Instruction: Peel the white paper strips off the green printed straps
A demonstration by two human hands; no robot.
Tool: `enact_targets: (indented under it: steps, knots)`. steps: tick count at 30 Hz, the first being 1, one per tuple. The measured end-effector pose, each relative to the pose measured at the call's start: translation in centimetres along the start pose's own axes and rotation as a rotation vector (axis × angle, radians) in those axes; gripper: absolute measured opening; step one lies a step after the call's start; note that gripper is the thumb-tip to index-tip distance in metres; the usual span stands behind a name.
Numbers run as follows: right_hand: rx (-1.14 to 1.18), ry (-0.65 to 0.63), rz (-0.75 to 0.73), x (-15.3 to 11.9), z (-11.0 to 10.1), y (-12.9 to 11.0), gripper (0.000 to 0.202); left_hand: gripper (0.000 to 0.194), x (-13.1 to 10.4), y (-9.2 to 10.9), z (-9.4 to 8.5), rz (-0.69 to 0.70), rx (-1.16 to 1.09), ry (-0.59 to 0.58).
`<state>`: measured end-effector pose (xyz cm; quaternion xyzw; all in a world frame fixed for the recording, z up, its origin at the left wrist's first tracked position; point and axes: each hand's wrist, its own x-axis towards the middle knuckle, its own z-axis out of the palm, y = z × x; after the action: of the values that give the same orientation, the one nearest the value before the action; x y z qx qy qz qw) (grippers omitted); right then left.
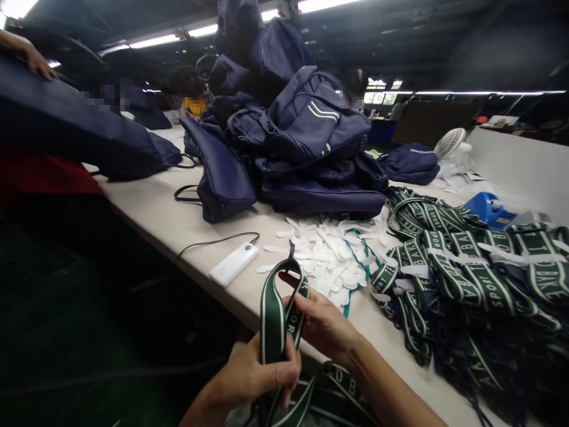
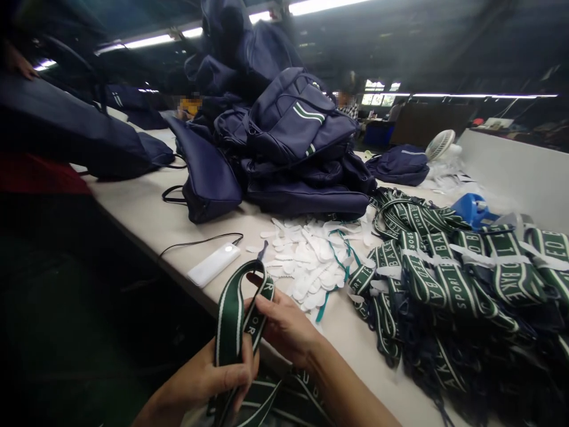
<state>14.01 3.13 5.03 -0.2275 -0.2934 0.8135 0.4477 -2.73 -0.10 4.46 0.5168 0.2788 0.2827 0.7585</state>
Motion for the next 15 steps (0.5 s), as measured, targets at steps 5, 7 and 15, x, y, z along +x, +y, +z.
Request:
enact_targets:
  steps: [5,7,15]
  knots:
    - [-0.16,-0.088,-0.085,1.4,0.1,0.4,0.027,0.05,-1.1,-2.4,-3.1,0.075,0.098,0.217]
    - [-0.267,-0.097,-0.146,1.6,0.6,0.2,0.027,0.073,-1.8,-2.0,-4.6,0.147,0.071,0.247]
    - [-0.753,-0.247,-0.208,2.3,2.9,-1.1,0.037,0.077,-0.2,5.0,-6.7,0.152,0.073,0.398]
